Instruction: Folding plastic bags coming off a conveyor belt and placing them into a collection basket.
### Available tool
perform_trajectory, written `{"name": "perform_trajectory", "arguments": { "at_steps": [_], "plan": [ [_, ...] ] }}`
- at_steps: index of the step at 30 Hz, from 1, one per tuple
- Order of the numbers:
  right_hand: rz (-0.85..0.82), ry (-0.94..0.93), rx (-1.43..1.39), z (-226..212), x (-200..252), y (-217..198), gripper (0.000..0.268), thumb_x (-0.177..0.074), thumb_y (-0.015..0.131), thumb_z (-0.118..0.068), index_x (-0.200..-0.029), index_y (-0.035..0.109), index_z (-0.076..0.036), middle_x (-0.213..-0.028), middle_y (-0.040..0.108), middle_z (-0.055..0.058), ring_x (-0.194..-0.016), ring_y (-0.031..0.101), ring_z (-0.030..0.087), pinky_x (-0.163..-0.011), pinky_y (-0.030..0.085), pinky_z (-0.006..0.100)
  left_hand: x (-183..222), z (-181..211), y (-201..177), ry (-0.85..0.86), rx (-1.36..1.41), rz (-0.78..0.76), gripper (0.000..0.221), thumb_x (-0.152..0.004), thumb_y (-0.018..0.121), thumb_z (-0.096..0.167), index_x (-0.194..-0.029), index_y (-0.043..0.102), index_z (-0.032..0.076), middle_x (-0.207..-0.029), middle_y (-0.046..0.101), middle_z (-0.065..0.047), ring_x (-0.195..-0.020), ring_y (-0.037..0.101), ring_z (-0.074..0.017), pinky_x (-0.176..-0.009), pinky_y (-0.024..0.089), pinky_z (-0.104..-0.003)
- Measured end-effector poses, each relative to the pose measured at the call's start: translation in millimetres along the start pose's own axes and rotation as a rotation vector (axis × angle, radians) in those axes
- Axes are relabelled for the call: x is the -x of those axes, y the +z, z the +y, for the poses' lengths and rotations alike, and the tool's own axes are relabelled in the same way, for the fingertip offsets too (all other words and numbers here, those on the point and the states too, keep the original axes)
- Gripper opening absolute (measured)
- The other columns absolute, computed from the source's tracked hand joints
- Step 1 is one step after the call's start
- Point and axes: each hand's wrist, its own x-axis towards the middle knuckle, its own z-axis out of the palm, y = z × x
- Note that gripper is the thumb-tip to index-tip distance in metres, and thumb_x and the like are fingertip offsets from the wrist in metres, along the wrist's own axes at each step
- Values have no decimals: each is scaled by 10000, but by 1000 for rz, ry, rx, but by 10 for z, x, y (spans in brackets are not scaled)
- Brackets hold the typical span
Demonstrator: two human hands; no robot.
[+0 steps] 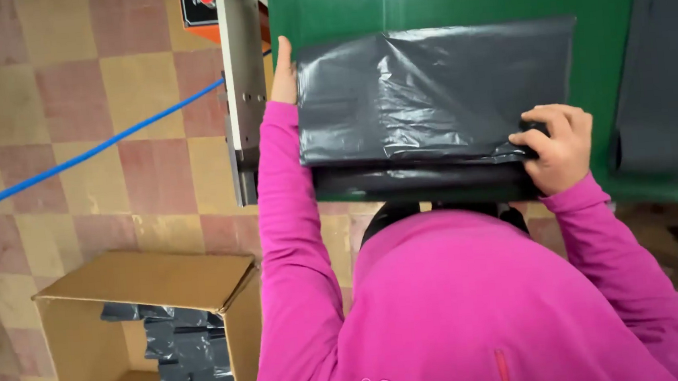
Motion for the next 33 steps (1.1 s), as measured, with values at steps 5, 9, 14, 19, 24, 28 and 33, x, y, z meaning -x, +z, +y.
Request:
{"name": "perform_trajectory", "arguments": {
  "at_steps": [5,9,14,19,24,28,33],
  "plan": [
    [-10,39,6,11,506,169,256,-757,739,58,-951,714,-107,-1278,682,42,-1273,629,280,-1045,470,424,1045,334,210,-9,168,-62,763,-986,728,364,-1557,408,-28,-1585,476,-196,-1493,426,-294,-1248,317,-446],
    [-75,12,54,-188,475,29,281,-755,712,46,-1006,704,-80,-1328,660,84,-1362,603,322,-1112,473,475,2230,1065,761,263,-493,102,782,-872,721,257,-1508,339,10,-1538,410,-175,-1437,390,-284,-1123,379,-469],
    [-221,-133,104,-1001,46,57,579,-730,693,-4,-1299,592,26,-1425,552,214,-1405,488,409,-1162,407,521,2778,889,660,1125,-1642,-288,474,-828,751,299,-1250,637,115,-1375,621,-89,-1354,544,-282,-1078,451,-490],
    [-213,-266,-178,-1472,37,824,783,-679,776,-139,-1373,518,115,-1455,497,302,-1395,442,456,-1159,346,559,2547,723,665,976,-1861,-672,203,-1001,713,249,-1159,682,126,-1142,694,-51,-1131,663,-241,-878,534,-401],
    [-120,-358,-72,-1188,505,1056,637,-749,805,-53,-1349,601,13,-1421,602,185,-1401,530,359,-1198,392,511,2433,1388,1664,271,-1638,-1182,251,-900,678,419,-962,763,191,-944,759,-100,-908,718,-285,-821,561,-435],
    [-279,429,-804,-563,1260,1236,345,-893,721,-64,-1233,704,-12,-1174,722,184,-1167,679,361,-1022,513,484,1395,910,1597,-135,-850,-961,445,-885,496,500,-898,736,126,-961,784,-94,-906,749,-228,-779,548,-362],
    [141,1084,-1636,-239,989,898,321,-1088,542,-184,-1347,593,-2,-1312,660,123,-1141,669,243,-975,557,403,440,-295,972,-593,-473,-585,638,-1101,312,608,-750,536,124,-720,551,17,-632,527,-181,-578,415,-340]
  ]
}}
